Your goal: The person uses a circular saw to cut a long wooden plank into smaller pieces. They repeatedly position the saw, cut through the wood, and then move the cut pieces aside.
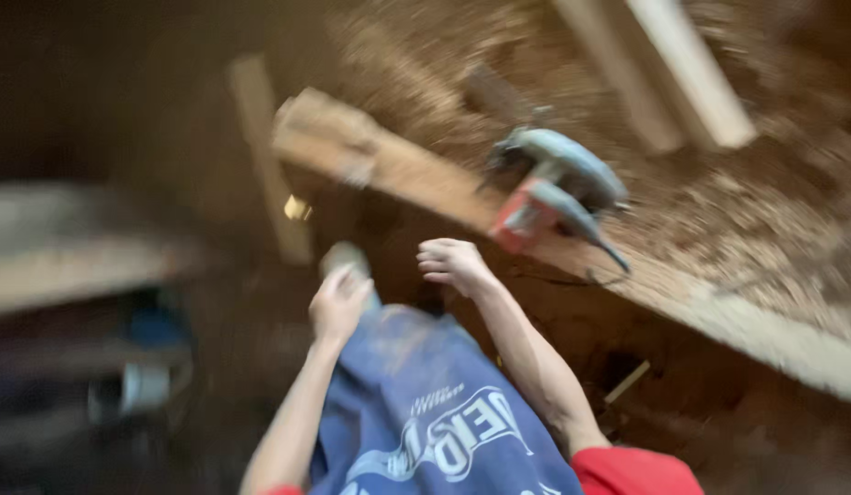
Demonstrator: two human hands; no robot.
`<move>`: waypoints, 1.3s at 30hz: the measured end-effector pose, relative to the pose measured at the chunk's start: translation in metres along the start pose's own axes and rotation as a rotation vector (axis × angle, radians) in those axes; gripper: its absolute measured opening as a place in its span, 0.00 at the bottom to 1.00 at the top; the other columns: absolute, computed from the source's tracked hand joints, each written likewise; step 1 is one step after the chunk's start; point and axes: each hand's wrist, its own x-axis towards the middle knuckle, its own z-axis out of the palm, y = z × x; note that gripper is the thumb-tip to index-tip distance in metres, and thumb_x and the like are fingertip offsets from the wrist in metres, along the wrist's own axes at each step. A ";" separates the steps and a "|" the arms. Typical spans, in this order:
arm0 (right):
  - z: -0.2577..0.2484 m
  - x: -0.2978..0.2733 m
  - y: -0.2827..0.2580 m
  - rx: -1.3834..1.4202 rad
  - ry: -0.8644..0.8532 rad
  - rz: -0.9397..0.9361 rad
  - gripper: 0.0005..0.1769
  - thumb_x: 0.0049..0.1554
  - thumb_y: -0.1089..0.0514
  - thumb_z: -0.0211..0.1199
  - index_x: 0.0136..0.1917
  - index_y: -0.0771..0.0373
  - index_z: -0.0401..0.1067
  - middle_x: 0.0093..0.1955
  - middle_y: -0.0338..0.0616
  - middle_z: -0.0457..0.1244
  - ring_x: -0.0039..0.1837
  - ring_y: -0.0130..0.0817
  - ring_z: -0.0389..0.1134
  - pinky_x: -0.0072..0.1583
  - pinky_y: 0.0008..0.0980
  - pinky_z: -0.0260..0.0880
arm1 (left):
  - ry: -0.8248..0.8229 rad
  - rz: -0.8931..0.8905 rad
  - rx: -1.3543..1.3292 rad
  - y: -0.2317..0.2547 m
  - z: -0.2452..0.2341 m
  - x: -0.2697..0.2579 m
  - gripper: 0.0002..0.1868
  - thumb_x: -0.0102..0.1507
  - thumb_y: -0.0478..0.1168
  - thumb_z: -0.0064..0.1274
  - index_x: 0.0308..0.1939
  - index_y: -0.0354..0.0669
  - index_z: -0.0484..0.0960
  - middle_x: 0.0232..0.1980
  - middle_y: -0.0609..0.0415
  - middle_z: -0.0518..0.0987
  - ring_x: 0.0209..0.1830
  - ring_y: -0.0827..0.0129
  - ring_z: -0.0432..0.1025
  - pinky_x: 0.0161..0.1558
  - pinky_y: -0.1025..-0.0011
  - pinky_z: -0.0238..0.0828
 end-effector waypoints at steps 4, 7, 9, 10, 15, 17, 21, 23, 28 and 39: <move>-0.047 0.010 0.059 0.142 0.155 0.074 0.24 0.62 0.53 0.55 0.66 0.68 0.70 0.65 0.56 0.67 0.62 0.45 0.71 0.64 0.48 0.72 | -0.191 -0.176 0.029 0.011 0.001 0.009 0.28 0.57 0.50 0.62 0.60 0.50 0.81 0.55 0.54 0.84 0.49 0.70 0.80 0.52 0.70 0.75; -0.080 0.010 0.089 0.098 0.303 0.162 0.23 0.64 0.54 0.53 0.68 0.68 0.69 0.65 0.55 0.66 0.58 0.38 0.70 0.65 0.48 0.70 | -0.131 -0.030 -0.020 -0.003 0.026 0.016 0.26 0.55 0.48 0.62 0.57 0.48 0.83 0.52 0.52 0.84 0.39 0.68 0.82 0.47 0.68 0.79; -0.078 0.019 0.099 0.038 0.387 0.226 0.20 0.63 0.56 0.53 0.65 0.67 0.70 0.59 0.51 0.68 0.51 0.36 0.69 0.61 0.46 0.72 | -0.173 -0.045 0.011 -0.029 0.030 0.014 0.24 0.56 0.47 0.62 0.56 0.48 0.82 0.50 0.52 0.83 0.38 0.66 0.80 0.45 0.67 0.78; -0.072 0.027 0.101 0.007 0.396 0.246 0.19 0.63 0.56 0.54 0.64 0.67 0.71 0.57 0.50 0.67 0.50 0.35 0.68 0.58 0.45 0.71 | -0.184 -0.047 0.022 -0.044 0.032 0.012 0.24 0.56 0.46 0.63 0.56 0.47 0.82 0.49 0.51 0.83 0.38 0.65 0.80 0.44 0.66 0.77; -0.032 0.066 0.131 -0.159 0.455 0.277 0.14 0.60 0.58 0.59 0.57 0.67 0.73 0.47 0.46 0.66 0.43 0.33 0.66 0.48 0.40 0.67 | -0.175 -0.159 -0.048 -0.137 0.018 -0.017 0.24 0.56 0.45 0.63 0.56 0.45 0.81 0.47 0.49 0.84 0.37 0.63 0.80 0.44 0.66 0.78; -0.001 0.097 0.146 -0.252 0.467 0.275 0.12 0.59 0.58 0.62 0.54 0.67 0.74 0.43 0.44 0.65 0.40 0.32 0.65 0.44 0.38 0.66 | -0.149 -0.208 -0.084 -0.176 0.004 -0.026 0.25 0.57 0.45 0.64 0.57 0.44 0.81 0.48 0.48 0.84 0.39 0.64 0.81 0.46 0.66 0.78; 0.065 0.189 0.184 -0.608 0.445 0.242 0.08 0.57 0.60 0.66 0.48 0.66 0.76 0.34 0.40 0.64 0.34 0.30 0.63 0.35 0.34 0.63 | -0.241 -0.518 -0.150 -0.254 -0.028 -0.041 0.27 0.58 0.44 0.64 0.61 0.45 0.79 0.52 0.48 0.84 0.44 0.64 0.81 0.49 0.67 0.77; 0.095 0.241 0.212 -0.878 0.381 0.255 0.17 0.56 0.52 0.68 0.54 0.64 0.76 0.41 0.42 0.69 0.39 0.29 0.69 0.38 0.31 0.70 | -0.163 -0.600 -0.179 -0.296 -0.041 -0.049 0.27 0.59 0.44 0.64 0.62 0.44 0.79 0.53 0.48 0.85 0.49 0.65 0.81 0.52 0.67 0.77; 0.169 0.393 0.281 -0.983 0.320 0.288 0.43 0.56 0.51 0.70 0.76 0.71 0.56 0.75 0.60 0.56 0.64 0.51 0.63 0.60 0.46 0.65 | 0.133 -0.932 -0.411 -0.397 -0.075 -0.099 0.27 0.63 0.42 0.60 0.65 0.41 0.76 0.55 0.48 0.83 0.55 0.66 0.77 0.58 0.68 0.72; 0.201 0.557 0.327 -1.008 0.367 0.078 0.45 0.50 0.51 0.76 0.73 0.67 0.58 0.72 0.58 0.59 0.74 0.52 0.58 0.73 0.54 0.54 | 0.328 -1.088 -0.284 -0.472 -0.061 -0.192 0.30 0.58 0.42 0.64 0.62 0.34 0.77 0.50 0.41 0.86 0.49 0.61 0.81 0.52 0.64 0.77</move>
